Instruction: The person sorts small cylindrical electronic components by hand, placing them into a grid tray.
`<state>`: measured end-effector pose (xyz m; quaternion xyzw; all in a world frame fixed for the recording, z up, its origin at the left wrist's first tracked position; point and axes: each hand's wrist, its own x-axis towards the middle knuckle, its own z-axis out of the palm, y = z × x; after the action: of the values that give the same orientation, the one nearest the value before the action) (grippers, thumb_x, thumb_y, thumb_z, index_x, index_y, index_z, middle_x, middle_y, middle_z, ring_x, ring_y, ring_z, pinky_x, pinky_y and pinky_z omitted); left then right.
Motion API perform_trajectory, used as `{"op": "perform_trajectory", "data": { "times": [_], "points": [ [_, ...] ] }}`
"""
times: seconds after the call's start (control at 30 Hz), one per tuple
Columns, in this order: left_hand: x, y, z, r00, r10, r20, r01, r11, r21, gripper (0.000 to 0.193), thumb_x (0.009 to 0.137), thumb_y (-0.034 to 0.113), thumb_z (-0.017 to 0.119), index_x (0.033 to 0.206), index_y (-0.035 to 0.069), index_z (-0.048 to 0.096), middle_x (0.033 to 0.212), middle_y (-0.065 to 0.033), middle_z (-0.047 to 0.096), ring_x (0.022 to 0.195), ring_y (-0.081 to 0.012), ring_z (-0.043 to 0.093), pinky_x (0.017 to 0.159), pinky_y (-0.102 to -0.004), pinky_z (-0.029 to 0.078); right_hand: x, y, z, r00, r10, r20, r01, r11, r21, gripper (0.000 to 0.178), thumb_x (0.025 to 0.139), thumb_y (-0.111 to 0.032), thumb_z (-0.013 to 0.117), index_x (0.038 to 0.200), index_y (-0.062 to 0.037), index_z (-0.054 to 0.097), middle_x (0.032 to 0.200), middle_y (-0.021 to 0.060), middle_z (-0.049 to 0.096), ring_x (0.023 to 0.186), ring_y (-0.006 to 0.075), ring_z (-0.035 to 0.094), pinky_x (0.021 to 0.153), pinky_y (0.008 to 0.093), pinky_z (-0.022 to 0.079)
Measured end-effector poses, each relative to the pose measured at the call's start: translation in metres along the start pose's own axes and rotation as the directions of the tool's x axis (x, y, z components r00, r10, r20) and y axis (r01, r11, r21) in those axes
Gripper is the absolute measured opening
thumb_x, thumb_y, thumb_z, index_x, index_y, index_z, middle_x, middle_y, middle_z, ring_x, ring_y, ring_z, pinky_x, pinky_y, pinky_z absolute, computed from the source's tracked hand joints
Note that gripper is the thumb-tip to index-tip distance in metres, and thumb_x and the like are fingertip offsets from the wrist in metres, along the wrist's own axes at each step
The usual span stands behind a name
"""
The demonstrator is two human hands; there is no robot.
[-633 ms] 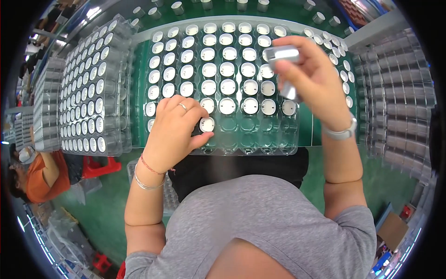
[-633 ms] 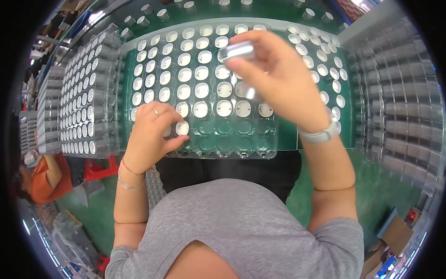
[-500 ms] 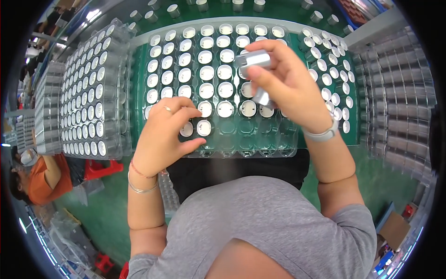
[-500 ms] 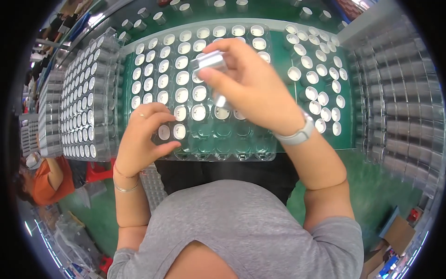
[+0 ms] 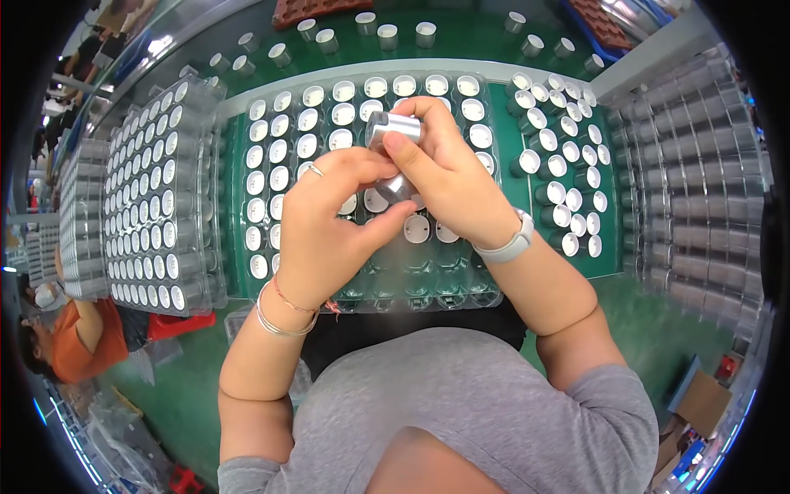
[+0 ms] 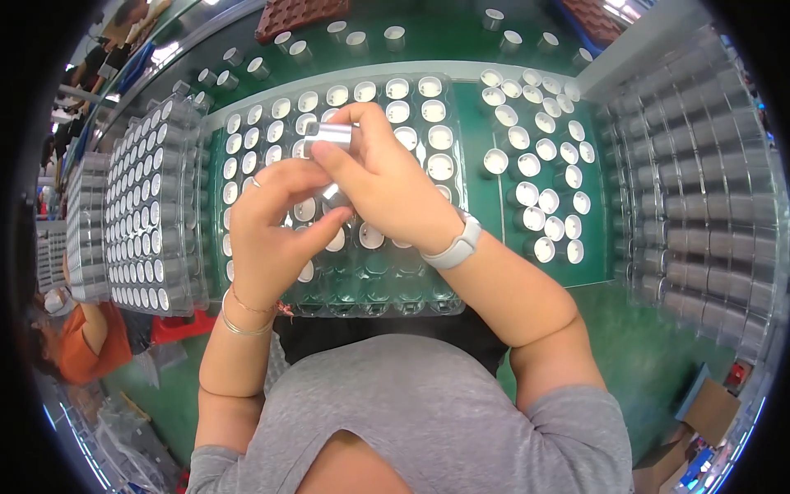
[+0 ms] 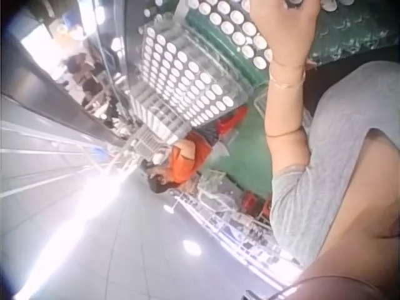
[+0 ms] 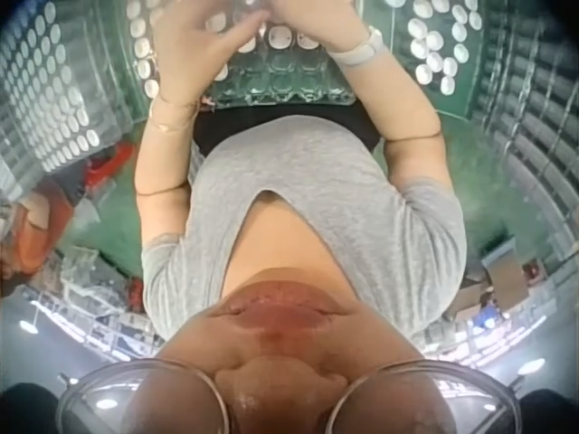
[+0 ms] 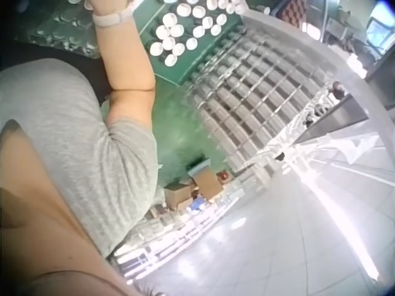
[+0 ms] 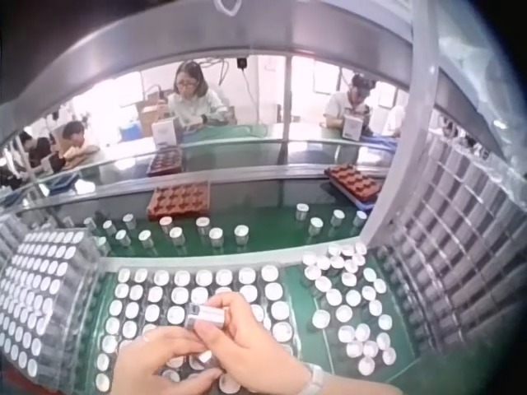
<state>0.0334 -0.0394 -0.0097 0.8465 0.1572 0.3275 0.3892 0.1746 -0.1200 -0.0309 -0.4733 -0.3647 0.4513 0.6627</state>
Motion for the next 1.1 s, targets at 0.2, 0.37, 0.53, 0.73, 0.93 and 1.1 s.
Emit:
{"op": "perform_trajectory", "data": {
  "times": [0.2,0.37,0.53,0.73,0.93,1.1],
  "points": [
    [0.012,-0.001,0.004,0.999,0.002,0.042,-0.003,1.0,0.015,0.032,0.069,0.003,0.079,0.099,0.003,0.068,0.097,-0.0084,0.069,0.087,-0.0195,0.066,0.074,-0.0292,0.055,0.0,-0.004,-0.009,0.996,-0.029,-0.086,0.028,0.999,-0.017,0.035,0.101,-0.024,0.051,0.126,-0.0045,0.036,0.108,0.0109,0.061,0.099,0.0139,0.058,0.083,0.0274,0.049],
    [0.029,-0.009,0.002,0.846,-0.475,0.241,0.527,0.679,-0.511,0.029,0.09,0.009,0.065,0.116,-0.004,0.064,0.108,-0.0096,0.066,0.097,-0.0165,0.065,0.087,-0.0315,0.055,0.004,-0.018,-0.022,0.965,0.001,-0.263,0.033,0.991,0.127,0.037,0.102,-0.035,0.047,0.125,-0.007,0.04,0.11,0.0133,0.063,0.1,0.0182,0.061,0.082,0.0303,0.049],
    [0.033,-0.036,0.011,0.825,-0.448,0.344,0.506,0.317,-0.802,0.037,0.1,0.019,0.053,0.125,-0.008,0.053,0.112,-0.0161,0.064,0.099,-0.0235,0.066,0.09,-0.0377,0.056,0.009,-0.016,-0.037,0.958,-0.015,-0.287,0.056,0.989,0.134,0.03,0.101,-0.029,0.049,0.119,-0.0054,0.045,0.106,0.0133,0.064,0.093,0.0178,0.062,0.074,0.0275,0.047],
    [0.03,-0.048,0.014,0.806,-0.457,0.376,0.504,0.199,-0.84,0.035,0.101,0.019,0.05,0.125,-0.006,0.051,0.111,-0.0173,0.063,0.097,-0.0246,0.067,0.086,-0.0369,0.058,0.012,-0.009,-0.034,0.962,0.048,-0.269,-0.001,0.985,0.173,0.028,0.1,-0.023,0.053,0.119,-0.0044,0.046,0.103,0.0142,0.065,0.085,0.0165,0.062,0.07,0.0258,0.046],
    [0.032,-0.039,0.013,0.805,-0.482,0.347,0.492,0.215,-0.843,0.032,0.096,0.008,0.055,0.125,-0.006,0.051,0.111,-0.014,0.061,0.096,-0.0196,0.065,0.086,-0.0336,0.057,0.013,-0.007,-0.033,0.955,0.111,-0.277,-0.064,0.983,0.174,0.031,0.1,-0.023,0.052,0.124,-0.0041,0.045,0.098,0.0143,0.066,0.079,0.0148,0.062,0.07,0.0252,0.047],
    [0.033,-0.034,0.011,0.827,-0.471,0.306,0.523,0.447,-0.726,0.042,0.083,-0.005,0.068,0.122,-0.006,0.051,0.112,-0.0112,0.061,0.1,-0.0154,0.062,0.085,-0.0273,0.053,0.011,-0.01,-0.032,0.96,0.101,-0.262,-0.074,0.991,0.11,0.032,0.101,-0.024,0.05,0.127,-0.0052,0.048,0.095,0.0125,0.066,0.075,0.0126,0.06,0.067,0.024,0.048]
  ]
}}
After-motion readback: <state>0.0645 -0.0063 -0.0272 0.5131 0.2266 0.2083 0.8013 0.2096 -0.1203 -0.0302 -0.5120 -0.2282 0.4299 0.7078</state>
